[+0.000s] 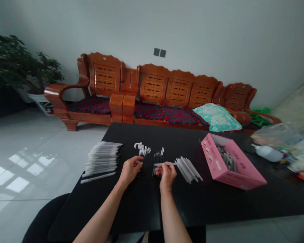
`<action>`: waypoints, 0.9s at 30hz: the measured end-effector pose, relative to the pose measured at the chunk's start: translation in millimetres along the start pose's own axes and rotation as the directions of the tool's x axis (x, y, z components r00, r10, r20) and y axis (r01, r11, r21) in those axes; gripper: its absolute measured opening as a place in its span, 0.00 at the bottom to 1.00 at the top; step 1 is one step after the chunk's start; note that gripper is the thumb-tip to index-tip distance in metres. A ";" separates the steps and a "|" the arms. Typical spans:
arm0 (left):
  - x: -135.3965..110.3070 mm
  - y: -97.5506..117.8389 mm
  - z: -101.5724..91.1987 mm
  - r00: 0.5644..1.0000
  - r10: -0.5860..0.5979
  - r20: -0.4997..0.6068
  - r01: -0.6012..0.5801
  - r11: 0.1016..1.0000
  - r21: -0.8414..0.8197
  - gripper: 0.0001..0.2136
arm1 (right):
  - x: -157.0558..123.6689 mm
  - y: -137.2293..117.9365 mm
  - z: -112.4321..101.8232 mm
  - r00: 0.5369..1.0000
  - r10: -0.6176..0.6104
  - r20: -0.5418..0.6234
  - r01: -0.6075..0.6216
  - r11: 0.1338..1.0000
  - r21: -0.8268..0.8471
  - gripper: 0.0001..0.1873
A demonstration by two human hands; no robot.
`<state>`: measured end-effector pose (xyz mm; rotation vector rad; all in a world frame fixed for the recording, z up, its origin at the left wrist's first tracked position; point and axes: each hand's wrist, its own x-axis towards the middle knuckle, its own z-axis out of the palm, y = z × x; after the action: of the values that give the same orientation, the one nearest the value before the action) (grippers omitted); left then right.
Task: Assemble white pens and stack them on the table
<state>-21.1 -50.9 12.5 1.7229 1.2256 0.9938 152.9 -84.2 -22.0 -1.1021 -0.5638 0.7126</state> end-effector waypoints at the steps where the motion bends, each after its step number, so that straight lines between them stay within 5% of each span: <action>1: -3.2 -4.0 -1.4 1.000 0.000 0.030 0.002 0.997 -0.081 0.15 | 1.8 -0.9 -0.2 1.000 0.027 0.002 -0.027 0.998 0.059 0.15; 8: -15.6 -12.7 -8.7 0.996 0.050 0.080 -0.036 0.986 -0.163 0.15 | 6.4 -13.2 -3.5 0.995 0.087 0.046 -0.096 0.962 0.254 0.12; 27: -11.7 -19.9 -16.6 0.995 0.100 0.013 -0.098 0.990 -0.097 0.14 | 6.7 -13.7 -2.7 0.993 0.102 0.051 -0.112 0.959 0.259 0.11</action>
<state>-45.8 -55.1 -1.0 1.7274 1.0719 1.0759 162.3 -84.5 -9.8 -0.8790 -0.4288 0.8769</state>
